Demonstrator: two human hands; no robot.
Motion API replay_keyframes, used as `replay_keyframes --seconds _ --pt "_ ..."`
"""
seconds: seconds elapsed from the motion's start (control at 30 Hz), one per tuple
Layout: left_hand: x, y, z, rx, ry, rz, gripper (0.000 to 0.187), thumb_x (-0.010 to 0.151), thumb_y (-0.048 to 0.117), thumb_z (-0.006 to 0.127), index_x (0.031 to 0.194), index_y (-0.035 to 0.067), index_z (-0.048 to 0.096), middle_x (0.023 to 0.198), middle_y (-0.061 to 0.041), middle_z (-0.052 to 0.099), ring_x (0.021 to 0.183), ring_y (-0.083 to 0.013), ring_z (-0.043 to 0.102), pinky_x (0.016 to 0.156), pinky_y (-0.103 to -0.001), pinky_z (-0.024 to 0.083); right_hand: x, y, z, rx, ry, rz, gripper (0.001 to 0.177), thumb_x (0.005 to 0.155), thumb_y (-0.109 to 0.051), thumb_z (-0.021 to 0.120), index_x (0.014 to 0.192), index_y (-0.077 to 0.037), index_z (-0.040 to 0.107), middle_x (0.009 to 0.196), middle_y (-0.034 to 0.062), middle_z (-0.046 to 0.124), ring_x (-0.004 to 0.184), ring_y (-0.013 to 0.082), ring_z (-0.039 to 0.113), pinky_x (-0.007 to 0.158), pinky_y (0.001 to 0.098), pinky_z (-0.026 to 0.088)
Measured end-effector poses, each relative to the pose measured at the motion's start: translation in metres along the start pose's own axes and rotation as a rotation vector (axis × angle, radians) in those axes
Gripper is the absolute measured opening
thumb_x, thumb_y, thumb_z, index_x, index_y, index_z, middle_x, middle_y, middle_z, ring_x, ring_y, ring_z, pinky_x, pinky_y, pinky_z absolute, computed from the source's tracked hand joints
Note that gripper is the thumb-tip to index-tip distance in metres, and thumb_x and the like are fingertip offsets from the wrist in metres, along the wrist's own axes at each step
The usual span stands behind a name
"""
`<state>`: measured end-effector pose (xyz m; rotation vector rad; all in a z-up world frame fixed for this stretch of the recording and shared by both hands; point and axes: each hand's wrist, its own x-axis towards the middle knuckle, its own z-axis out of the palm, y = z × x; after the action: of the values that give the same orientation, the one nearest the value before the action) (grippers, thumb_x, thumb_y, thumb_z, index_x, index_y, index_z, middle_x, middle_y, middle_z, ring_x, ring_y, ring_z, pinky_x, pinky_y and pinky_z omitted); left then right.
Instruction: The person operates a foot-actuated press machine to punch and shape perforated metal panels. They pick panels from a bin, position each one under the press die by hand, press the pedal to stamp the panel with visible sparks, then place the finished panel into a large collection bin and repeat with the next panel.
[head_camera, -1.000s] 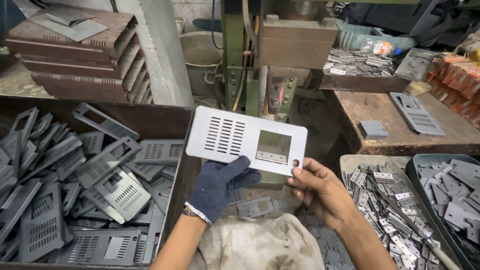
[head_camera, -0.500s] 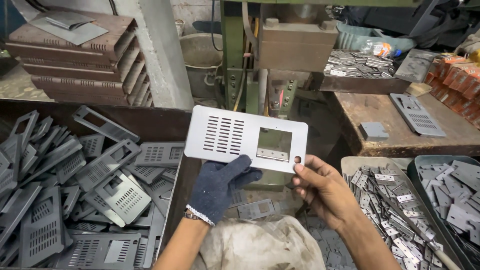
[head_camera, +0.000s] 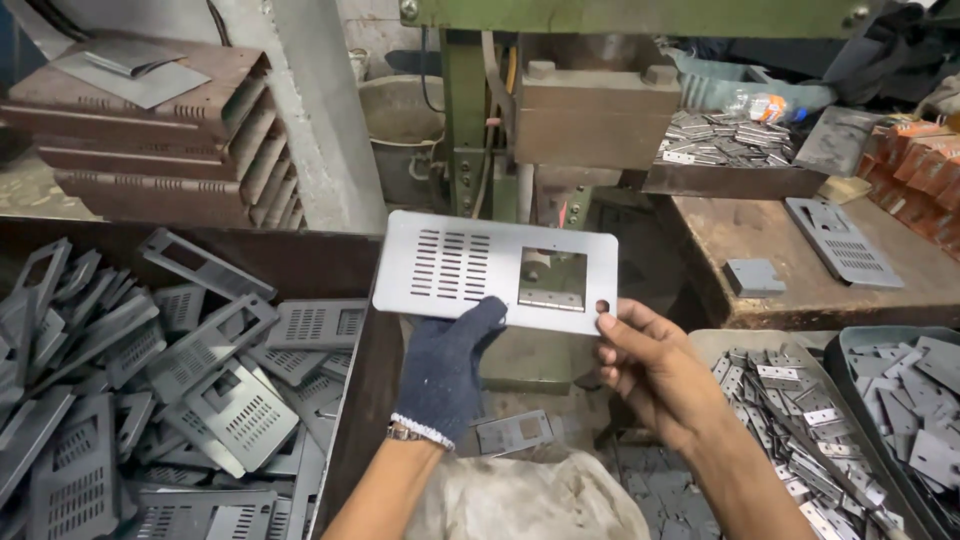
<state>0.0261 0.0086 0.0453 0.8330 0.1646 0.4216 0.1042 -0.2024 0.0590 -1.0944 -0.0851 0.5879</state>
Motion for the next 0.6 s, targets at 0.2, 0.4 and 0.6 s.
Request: replay_keyframes --seconds 0.2,0.4,0.6 --pt "0.036 -0.005 0.005 0.355 -0.001 0.147 0.026 0.091 0.014 0.068 0.112 0.001 0.073 0.111 -0.005 0.074 0.098 -0.0131 0.070 0.088 -0.027 0.059 0.030 -0.021 0.006 0.037 -0.061 -0.064 0.008 0.098 -0.013 0.063 0.096 -0.006 0.059 0.072 -0.0038 0.052 0.059 0.0045 0.049 0.053 0.0202 0.042" --pt "0.104 -0.011 0.023 -0.064 0.119 -0.049 0.026 0.080 0.008 0.079 0.104 0.005 0.070 0.096 -0.006 0.070 0.076 -0.0189 0.064 0.068 -0.031 0.053 0.085 -0.048 -0.001 0.086 -0.138 -0.115 0.007 0.101 -0.011 0.062 0.097 -0.005 0.059 0.073 -0.0051 0.049 0.060 0.0032 0.047 0.056 0.0197 0.045" --pt "0.117 -0.012 0.024 -0.049 0.110 -0.037 0.032 0.078 0.009 0.079 0.108 0.006 0.068 0.095 -0.004 0.070 0.078 -0.0168 0.063 0.067 -0.031 0.051 0.101 -0.046 -0.005 0.138 -0.065 -0.080 0.006 0.099 -0.009 0.063 0.094 -0.006 0.061 0.074 -0.0051 0.052 0.059 0.0033 0.047 0.055 0.0212 0.045"
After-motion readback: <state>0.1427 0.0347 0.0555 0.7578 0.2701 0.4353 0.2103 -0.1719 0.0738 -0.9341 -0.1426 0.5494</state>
